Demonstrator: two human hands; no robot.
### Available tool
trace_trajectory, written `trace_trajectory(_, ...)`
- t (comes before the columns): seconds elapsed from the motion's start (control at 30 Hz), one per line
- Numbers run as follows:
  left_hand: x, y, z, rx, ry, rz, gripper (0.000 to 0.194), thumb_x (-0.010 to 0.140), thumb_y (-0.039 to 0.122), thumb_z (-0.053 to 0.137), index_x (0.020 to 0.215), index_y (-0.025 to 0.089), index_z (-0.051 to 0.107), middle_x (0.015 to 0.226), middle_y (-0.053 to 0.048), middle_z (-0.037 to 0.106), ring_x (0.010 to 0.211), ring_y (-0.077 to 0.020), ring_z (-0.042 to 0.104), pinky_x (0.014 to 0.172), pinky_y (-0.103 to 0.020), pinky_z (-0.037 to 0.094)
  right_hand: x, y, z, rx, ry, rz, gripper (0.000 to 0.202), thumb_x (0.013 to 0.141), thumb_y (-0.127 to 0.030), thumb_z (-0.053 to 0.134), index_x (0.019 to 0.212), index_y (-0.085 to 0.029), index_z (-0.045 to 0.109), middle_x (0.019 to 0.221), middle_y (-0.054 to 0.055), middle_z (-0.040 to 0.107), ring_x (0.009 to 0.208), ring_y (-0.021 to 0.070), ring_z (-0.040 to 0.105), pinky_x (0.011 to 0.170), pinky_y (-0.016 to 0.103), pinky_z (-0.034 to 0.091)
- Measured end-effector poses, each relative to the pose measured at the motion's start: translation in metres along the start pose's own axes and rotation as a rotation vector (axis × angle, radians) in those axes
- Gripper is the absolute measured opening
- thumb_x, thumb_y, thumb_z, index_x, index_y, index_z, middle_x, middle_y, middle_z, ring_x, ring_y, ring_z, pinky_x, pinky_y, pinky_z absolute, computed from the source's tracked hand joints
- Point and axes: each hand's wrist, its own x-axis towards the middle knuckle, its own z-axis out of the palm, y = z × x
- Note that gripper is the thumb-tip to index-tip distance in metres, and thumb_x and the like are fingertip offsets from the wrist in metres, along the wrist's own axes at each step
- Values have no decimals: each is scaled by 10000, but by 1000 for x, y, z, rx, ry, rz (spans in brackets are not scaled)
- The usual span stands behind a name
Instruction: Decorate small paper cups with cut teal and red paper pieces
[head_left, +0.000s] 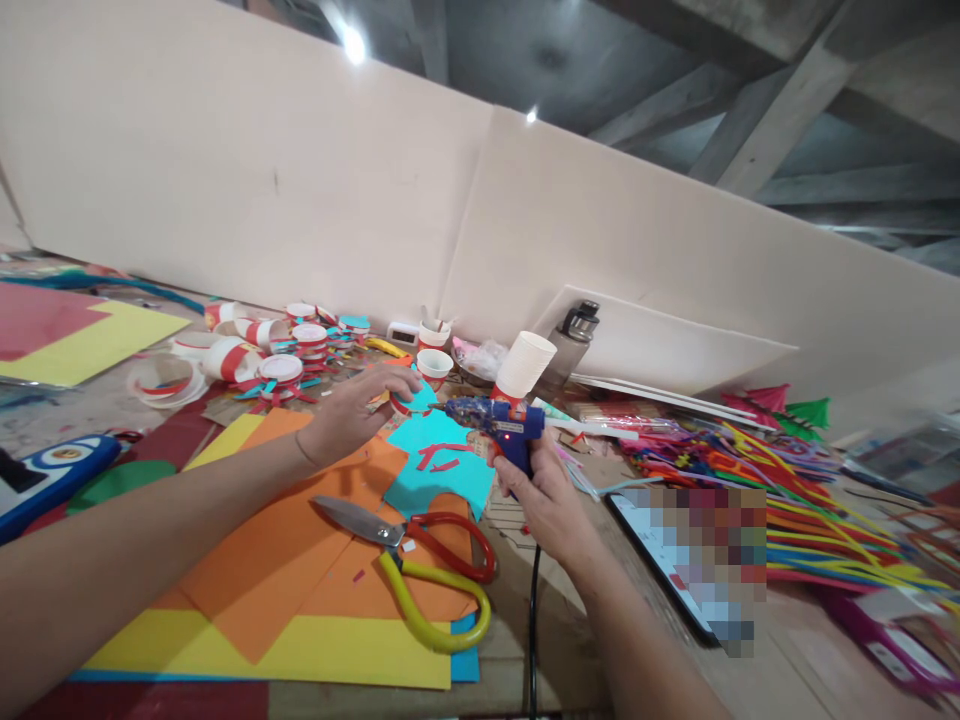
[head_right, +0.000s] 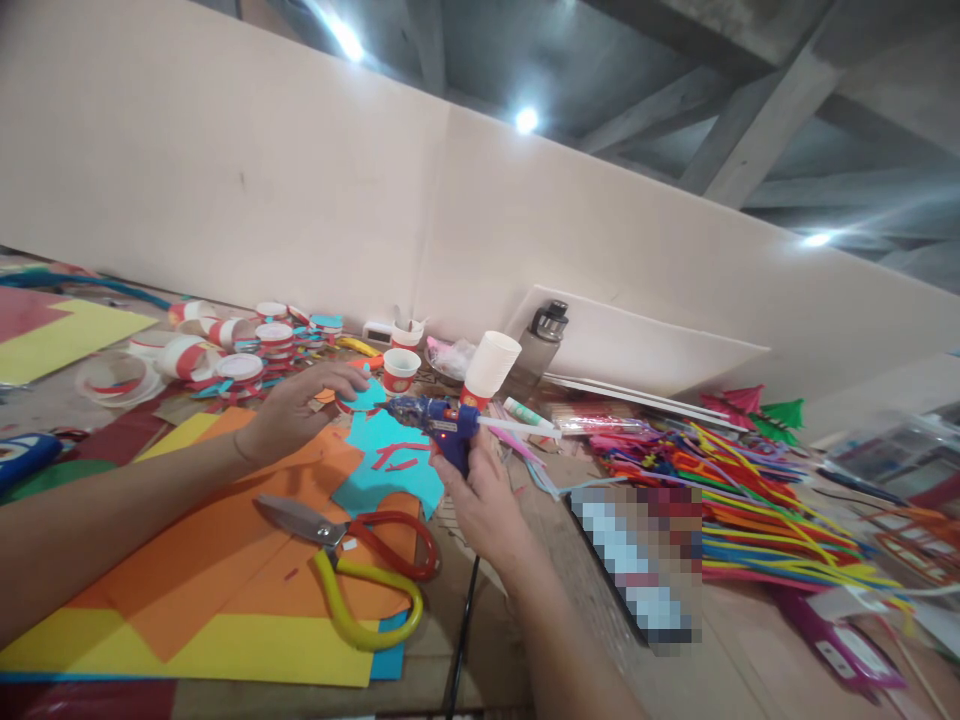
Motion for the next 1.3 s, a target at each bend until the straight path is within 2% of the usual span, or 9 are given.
trace_trajectory(0.3, -4, -5, -3, 31, -69, 48, 134, 882, 153, 499, 836, 211, 611, 1014, -75, 705, 1091, -185, 626, 991, -394, 484, 3, -7, -5, -11, -57, -15, 403, 879, -370, 548, 1266, -267, 508, 1062, 78, 597, 1181, 279, 507, 994, 489, 443)
trace_trajectory(0.47, -5, -9, -7, 70, -133, 157, 190, 913, 153, 457, 885, 222, 632, 1051, -82, 711, 1150, -178, 602, 992, -380, 487, 5, -12, -9, -44, -124, -46, 410, 898, -364, 523, 1292, -259, 481, 1208, 86, 573, 1205, 274, 497, 1017, 477, 428)
trace_trajectory(0.67, -6, -10, -12, 118, -309, 278, 177, 900, 161, 504, 913, 241, 661, 1115, -65, 711, 1188, -184, 587, 1027, -395, 462, 3, -14, -19, -149, -237, -71, 428, 918, -377, 500, 1318, -241, 427, 1301, 91, 542, 1209, 260, 494, 1035, 458, 397)
trace_trajectory(0.77, -7, -9, -12, 77, -316, 256, 151, 893, 185, 534, 906, 246, 672, 1104, -64, 714, 1176, -189, 595, 1034, -398, 459, 1, -14, -25, -192, -261, -66, 409, 916, -389, 501, 1294, -240, 450, 1258, 101, 566, 1159, 266, 528, 1001, 463, 418)
trace_trajectory(0.93, -5, -1, -6, 1, -100, 126, 124, 880, 174, 542, 866, 226, 653, 1033, -64, 713, 1107, -194, 623, 987, -381, 487, 3, -12, -28, -180, -248, -63, 363, 890, -351, 531, 1233, -232, 520, 1189, 90, 604, 1095, 262, 554, 952, 445, 441)
trace_trajectory(1.03, -1, 4, -3, -58, 62, -40, 61, 850, 185, 570, 863, 215, 622, 1003, -54, 696, 1056, -196, 630, 975, -387, 486, 10, -1, -23, -100, -114, -13, 387, 863, -315, 543, 1240, -227, 519, 1200, 73, 609, 1123, 245, 542, 987, 419, 414)
trace_trajectory(1.1, 1, 5, -1, -146, 145, -199, 68, 826, 231, 604, 888, 205, 599, 1014, -60, 679, 1032, -200, 630, 948, -382, 496, 16, 10, -20, -88, 25, 116, 378, 828, -314, 553, 1188, -200, 551, 1205, 81, 615, 1119, 249, 548, 985, 404, 412)
trace_trajectory(1.17, 3, 5, 2, -259, 193, -355, 177, 788, 296, 657, 908, 191, 581, 1001, -71, 674, 974, -200, 642, 892, -361, 514, 22, 22, -19, -138, 109, 324, 380, 826, -318, 516, 1164, -153, 570, 1138, 108, 651, 1042, 255, 594, 915, 379, 448)
trace_trajectory(1.3, 4, 6, 6, -378, 245, -566, 337, 668, 360, 775, 856, 180, 561, 835, -35, 665, 790, -173, 642, 734, -296, 515, 30, 41, -16, -432, 48, 538, 415, 871, -332, 434, 1166, -89, 595, 1096, 167, 676, 1001, 271, 641, 827, 330, 464)
